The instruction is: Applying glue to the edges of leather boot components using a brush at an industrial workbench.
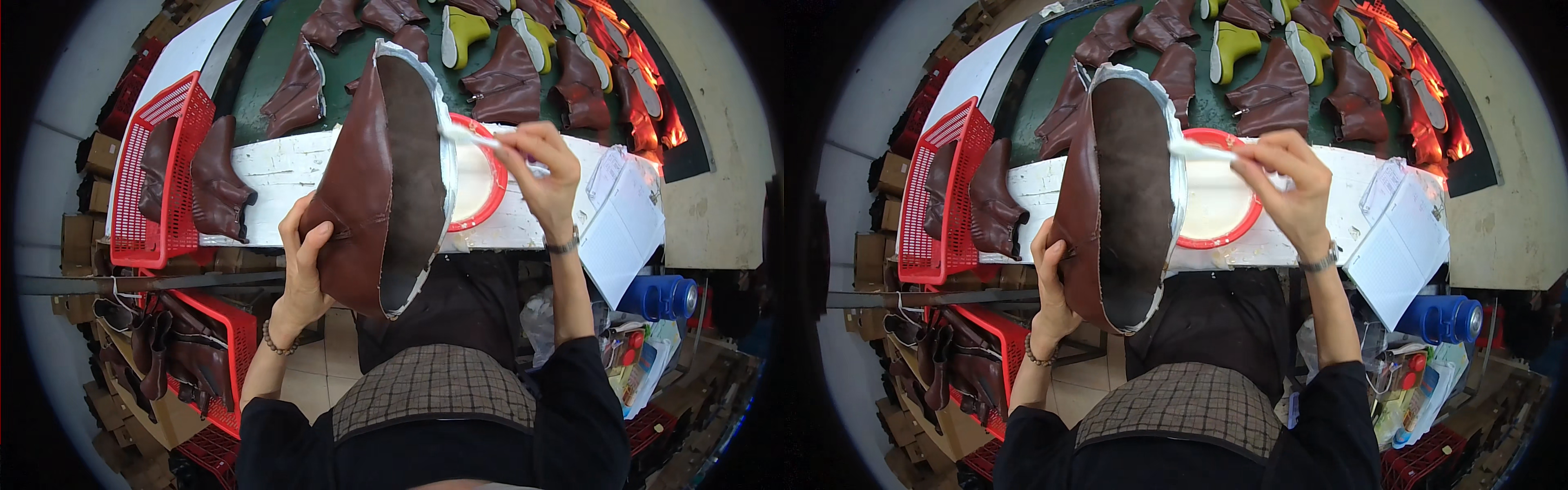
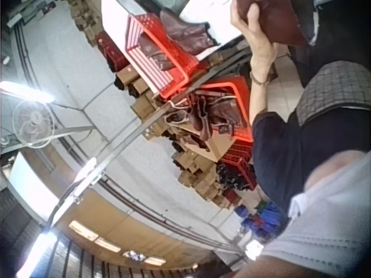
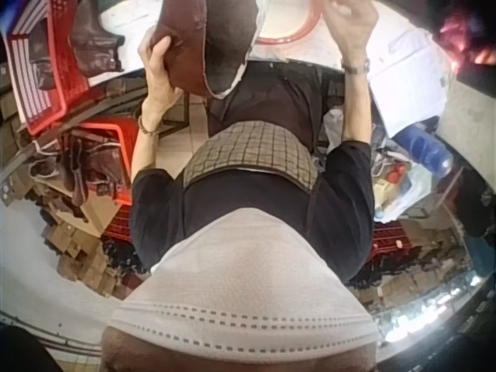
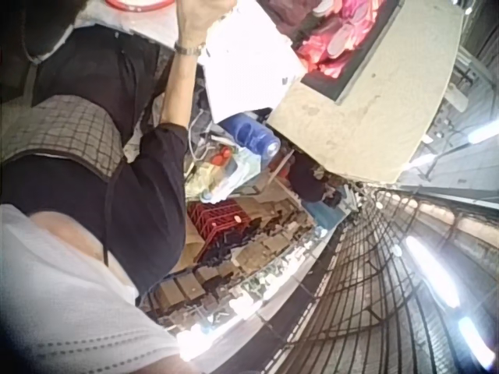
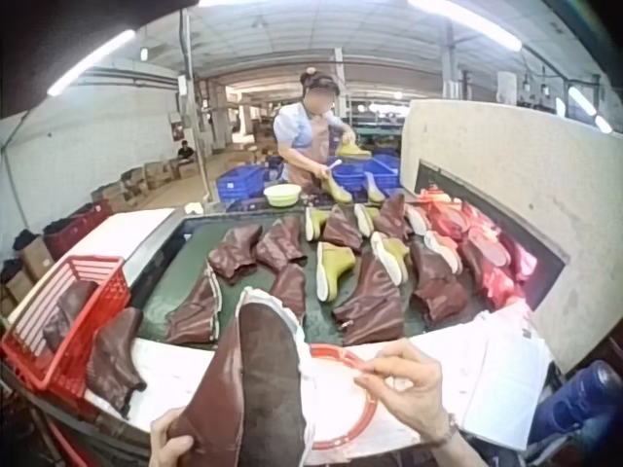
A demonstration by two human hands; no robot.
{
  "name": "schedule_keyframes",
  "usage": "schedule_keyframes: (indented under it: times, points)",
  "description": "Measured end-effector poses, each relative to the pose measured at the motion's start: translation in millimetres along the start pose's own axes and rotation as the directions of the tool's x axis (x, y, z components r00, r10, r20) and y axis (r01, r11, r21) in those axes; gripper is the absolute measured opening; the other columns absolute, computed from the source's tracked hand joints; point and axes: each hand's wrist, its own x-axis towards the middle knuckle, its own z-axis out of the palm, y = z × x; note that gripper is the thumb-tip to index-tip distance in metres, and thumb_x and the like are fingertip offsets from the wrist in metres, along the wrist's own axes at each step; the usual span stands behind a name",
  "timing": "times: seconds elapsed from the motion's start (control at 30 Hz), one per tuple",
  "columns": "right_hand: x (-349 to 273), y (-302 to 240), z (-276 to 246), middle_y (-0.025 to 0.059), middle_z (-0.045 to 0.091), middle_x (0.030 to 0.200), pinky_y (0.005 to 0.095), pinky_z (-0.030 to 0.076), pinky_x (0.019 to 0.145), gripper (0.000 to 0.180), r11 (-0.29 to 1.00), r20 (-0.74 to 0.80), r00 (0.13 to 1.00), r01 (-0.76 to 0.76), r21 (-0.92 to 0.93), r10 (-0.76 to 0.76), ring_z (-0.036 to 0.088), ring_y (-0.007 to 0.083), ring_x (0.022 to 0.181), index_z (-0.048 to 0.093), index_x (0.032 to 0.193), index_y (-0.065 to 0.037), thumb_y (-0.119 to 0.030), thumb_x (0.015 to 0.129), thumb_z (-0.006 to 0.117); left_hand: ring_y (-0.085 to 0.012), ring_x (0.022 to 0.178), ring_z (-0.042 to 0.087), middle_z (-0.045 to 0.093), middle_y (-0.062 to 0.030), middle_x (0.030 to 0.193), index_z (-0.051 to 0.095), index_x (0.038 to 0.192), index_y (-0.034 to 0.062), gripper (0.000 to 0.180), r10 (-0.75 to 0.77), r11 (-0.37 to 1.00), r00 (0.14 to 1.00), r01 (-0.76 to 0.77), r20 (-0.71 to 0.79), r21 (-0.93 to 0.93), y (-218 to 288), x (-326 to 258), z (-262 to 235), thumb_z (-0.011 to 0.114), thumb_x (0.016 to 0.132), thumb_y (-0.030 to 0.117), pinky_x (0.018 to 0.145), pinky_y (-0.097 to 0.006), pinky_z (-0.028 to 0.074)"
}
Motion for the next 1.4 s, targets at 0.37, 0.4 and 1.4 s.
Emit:
schedule_keyframes:
  times: [0.37, 0.4, 1.4]
  points:
    - [23, 16, -3, 0.0011, 0.069, 0.090, 0.0206, 0.038, 0.058, 0.015, 0.990, -0.053, 0.990, -0.124, 0.071, 0.128, 0.053, 0.0044, 0.069, 0.079, 0.103, -0.002, -0.005, 0.088, 0.079, -0.0467, 0.136, 0.043, 0.032, -0.0286, 0.153, 0.041, 0.149, 0.0164, 0.093, 0.045, 0.999, 0.998, -0.045, 0.043, 0.009, -7, 4, 0, 0.089, 0.070, 0.004, 0.112, -0.051, 0.040]
    - [21, 11, -2, 0.0011, 0.069, 0.090, 0.0206, 0.038, 0.058, 0.015, 0.989, -0.043, 0.991, -0.124, 0.084, 0.128, 0.053, 0.0044, 0.069, 0.079, 0.103, -0.002, -0.005, 0.088, 0.079, -0.0447, 0.138, 0.041, 0.032, -0.0270, 0.153, 0.039, 0.152, 0.0141, 0.096, 0.010, 0.998, 1.000, -0.012, 0.020, 0.058, -5, 9, 1, 0.088, 0.069, 0.003, 0.112, -0.050, 0.039]
    - [-38, -56, 4, 0.0044, 0.068, 0.087, 0.0249, 0.050, 0.060, 0.018, 0.986, 0.249, 0.962, -0.137, 0.096, 0.109, 0.064, 0.0115, 0.071, 0.080, 0.098, -0.003, -0.001, 0.080, 0.083, -0.0371, 0.135, 0.046, 0.039, -0.0228, 0.150, 0.037, 0.154, 0.0111, 0.083, 0.177, 0.969, 0.843, -0.059, -0.508, 0.240, -37, 70, 38, 0.082, 0.084, 0.010, 0.111, -0.045, 0.041]
